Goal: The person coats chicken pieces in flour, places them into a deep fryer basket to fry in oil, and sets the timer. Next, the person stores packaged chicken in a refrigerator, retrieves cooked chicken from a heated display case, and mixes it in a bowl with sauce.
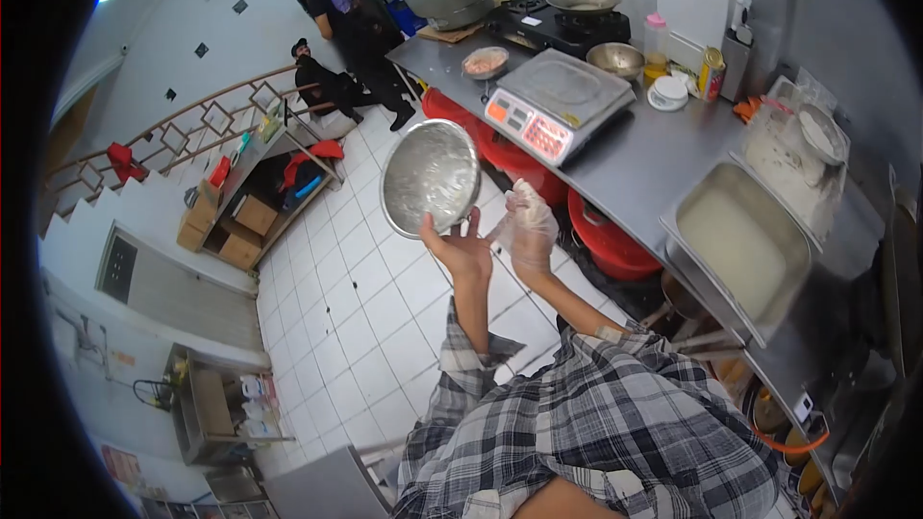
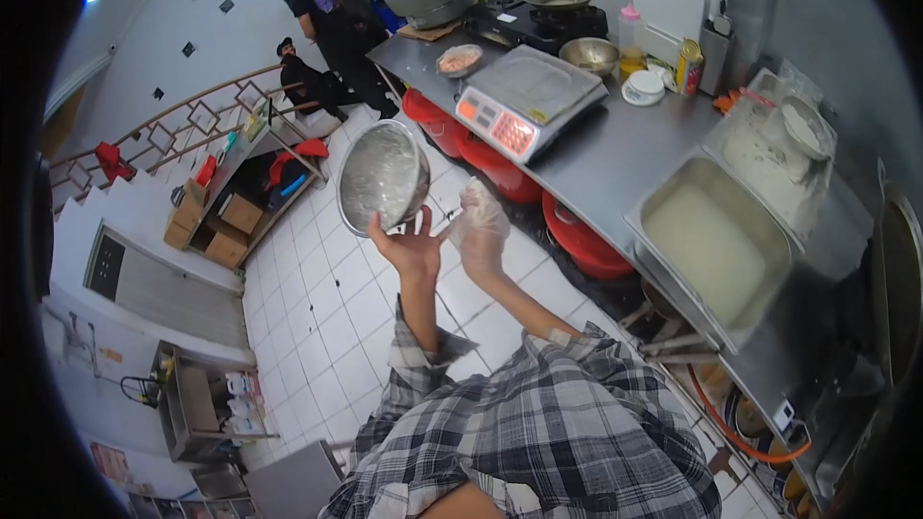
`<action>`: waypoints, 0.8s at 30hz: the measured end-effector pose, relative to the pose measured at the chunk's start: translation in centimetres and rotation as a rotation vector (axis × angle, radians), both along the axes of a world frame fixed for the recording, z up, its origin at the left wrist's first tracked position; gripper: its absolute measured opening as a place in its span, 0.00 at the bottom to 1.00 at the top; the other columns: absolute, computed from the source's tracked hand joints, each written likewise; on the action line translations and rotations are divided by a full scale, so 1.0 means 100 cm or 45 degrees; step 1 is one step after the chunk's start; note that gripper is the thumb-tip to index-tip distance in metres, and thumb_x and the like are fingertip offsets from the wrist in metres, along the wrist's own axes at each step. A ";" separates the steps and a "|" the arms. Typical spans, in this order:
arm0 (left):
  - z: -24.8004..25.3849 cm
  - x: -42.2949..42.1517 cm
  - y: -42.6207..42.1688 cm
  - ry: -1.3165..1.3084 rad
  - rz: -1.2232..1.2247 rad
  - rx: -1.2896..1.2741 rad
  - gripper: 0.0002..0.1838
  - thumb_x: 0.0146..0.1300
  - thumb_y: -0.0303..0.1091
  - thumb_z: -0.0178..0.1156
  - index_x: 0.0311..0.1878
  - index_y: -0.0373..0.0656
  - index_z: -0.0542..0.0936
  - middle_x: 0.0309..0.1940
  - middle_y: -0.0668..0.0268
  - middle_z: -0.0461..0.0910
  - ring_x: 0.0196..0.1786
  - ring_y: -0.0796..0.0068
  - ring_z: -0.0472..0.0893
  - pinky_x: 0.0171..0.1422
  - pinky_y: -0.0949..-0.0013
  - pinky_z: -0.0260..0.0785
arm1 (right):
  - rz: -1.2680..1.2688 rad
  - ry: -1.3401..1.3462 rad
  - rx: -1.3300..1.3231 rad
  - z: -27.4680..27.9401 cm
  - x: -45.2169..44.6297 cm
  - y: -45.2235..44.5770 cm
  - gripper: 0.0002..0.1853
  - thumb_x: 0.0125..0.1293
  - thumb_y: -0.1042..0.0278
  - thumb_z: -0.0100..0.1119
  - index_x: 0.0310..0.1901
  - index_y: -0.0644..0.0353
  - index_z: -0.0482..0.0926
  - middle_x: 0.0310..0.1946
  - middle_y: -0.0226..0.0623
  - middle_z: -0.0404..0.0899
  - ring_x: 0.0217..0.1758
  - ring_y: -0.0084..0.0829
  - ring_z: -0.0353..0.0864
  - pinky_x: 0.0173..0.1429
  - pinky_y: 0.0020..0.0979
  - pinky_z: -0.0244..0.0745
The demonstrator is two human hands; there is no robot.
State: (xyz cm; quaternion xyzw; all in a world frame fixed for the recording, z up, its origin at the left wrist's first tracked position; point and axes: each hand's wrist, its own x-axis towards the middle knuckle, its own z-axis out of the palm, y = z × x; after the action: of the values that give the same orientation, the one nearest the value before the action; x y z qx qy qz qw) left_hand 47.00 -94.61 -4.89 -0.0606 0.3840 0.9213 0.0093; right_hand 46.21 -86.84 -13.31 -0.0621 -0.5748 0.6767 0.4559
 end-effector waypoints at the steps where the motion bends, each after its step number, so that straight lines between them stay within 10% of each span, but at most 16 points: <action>1: 0.009 -0.032 0.001 -0.016 -0.005 0.024 0.46 0.50 0.64 0.57 0.69 0.60 0.49 0.62 0.57 0.54 0.55 0.59 0.64 0.55 0.24 0.57 | -0.091 0.007 0.132 0.001 -0.027 -0.003 0.19 0.62 0.76 0.54 0.56 0.67 0.72 0.48 0.44 0.77 0.49 0.37 0.77 0.52 0.32 0.72; 8: 0.028 -0.233 -0.012 0.068 0.165 -0.111 0.48 0.47 0.63 0.59 0.68 0.62 0.47 0.64 0.58 0.50 0.61 0.56 0.64 0.55 0.20 0.49 | 0.285 -0.256 0.839 0.022 -0.150 -0.030 0.30 0.61 0.78 0.47 0.65 0.74 0.53 0.65 0.69 0.54 0.71 0.62 0.49 0.74 0.47 0.44; 10: 0.034 -0.271 -0.012 0.071 0.191 -0.123 0.48 0.46 0.60 0.62 0.66 0.62 0.45 0.64 0.58 0.50 0.61 0.55 0.64 0.54 0.18 0.48 | 0.448 -0.319 0.901 0.020 -0.171 -0.030 0.32 0.61 0.75 0.51 0.63 0.79 0.51 0.59 0.76 0.57 0.64 0.69 0.57 0.69 0.52 0.51; 16: 0.021 -0.407 0.002 0.037 0.312 -0.128 0.47 0.50 0.55 0.61 0.65 0.62 0.41 0.62 0.57 0.51 0.56 0.54 0.67 0.54 0.16 0.49 | 0.457 -0.584 1.076 0.021 -0.262 -0.019 0.26 0.59 0.73 0.54 0.56 0.74 0.60 0.46 0.65 0.69 0.50 0.60 0.70 0.56 0.51 0.66; 24: 0.021 -0.551 0.028 0.139 -0.122 -0.279 0.47 0.53 0.53 0.60 0.65 0.62 0.36 0.61 0.51 0.52 0.53 0.56 0.68 0.46 0.35 0.74 | -0.069 -0.358 0.754 0.041 -0.355 -0.004 0.09 0.56 0.69 0.61 0.37 0.63 0.78 0.31 0.45 0.77 0.37 0.45 0.80 0.39 0.40 0.76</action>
State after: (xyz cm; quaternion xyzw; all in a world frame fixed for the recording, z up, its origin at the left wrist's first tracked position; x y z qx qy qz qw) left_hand -8.13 -91.79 -2.75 0.0074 0.4848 0.8742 0.0256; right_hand 10.71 -87.19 -9.22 -0.0349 -0.8020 0.4526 0.3883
